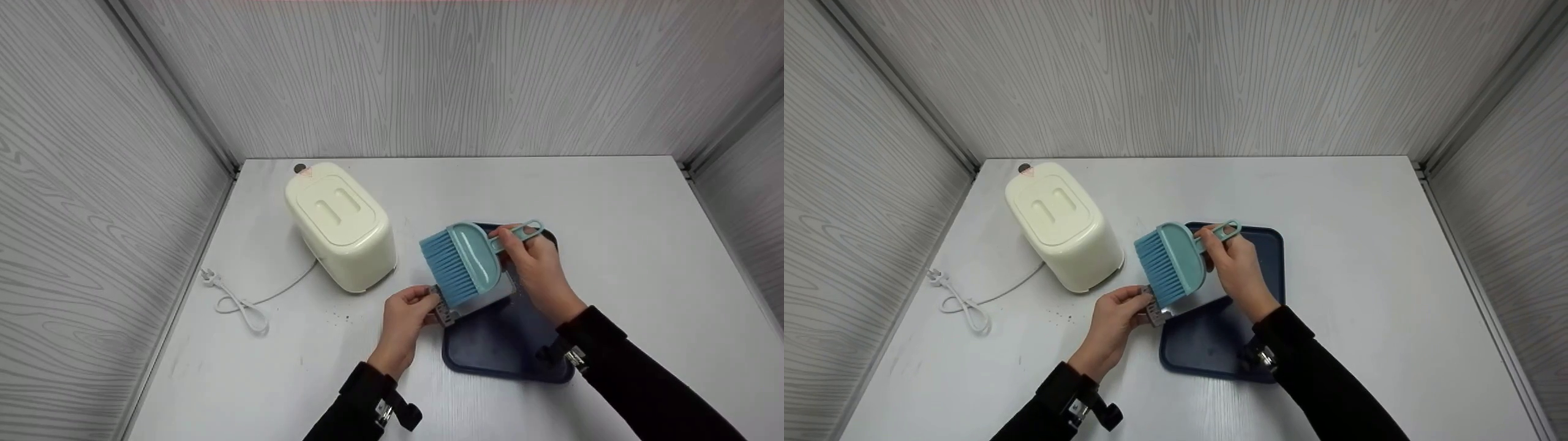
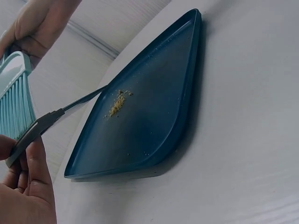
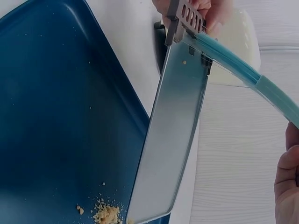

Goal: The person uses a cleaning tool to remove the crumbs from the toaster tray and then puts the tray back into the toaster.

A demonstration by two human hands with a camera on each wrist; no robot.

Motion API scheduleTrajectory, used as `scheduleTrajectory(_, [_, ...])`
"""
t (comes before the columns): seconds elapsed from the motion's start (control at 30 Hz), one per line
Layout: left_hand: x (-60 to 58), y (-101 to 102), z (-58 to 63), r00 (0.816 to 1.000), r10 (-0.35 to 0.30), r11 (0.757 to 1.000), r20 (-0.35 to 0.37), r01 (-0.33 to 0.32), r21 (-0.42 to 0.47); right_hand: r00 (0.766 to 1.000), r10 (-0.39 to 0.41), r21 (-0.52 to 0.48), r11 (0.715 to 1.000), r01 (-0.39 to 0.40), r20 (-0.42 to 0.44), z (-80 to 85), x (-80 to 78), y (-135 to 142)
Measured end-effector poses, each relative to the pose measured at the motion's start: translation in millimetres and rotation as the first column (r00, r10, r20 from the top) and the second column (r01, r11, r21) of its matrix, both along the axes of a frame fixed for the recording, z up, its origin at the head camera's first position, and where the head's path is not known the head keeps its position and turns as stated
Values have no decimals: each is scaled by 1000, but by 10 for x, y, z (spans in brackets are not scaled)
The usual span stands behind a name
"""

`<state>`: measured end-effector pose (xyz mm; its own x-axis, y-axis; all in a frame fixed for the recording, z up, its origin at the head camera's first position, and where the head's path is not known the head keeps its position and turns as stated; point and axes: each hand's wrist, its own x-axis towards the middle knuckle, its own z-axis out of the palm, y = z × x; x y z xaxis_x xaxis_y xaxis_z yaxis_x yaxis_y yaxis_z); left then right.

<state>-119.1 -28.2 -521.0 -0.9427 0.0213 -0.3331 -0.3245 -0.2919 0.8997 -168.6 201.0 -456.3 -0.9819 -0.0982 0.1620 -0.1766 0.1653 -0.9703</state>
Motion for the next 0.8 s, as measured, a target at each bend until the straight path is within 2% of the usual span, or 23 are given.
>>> scheduleTrajectory(0.47, [1,-14,-2,1000,-12,1000,7,12,-10,1000,-16,69,997,16,-1,-59,-55,7])
scheduleTrajectory(0.8, [-3,-29,-9,1000,0,1000,15,1,-26,997,-71,188,980,67,15,-99,-85,171])
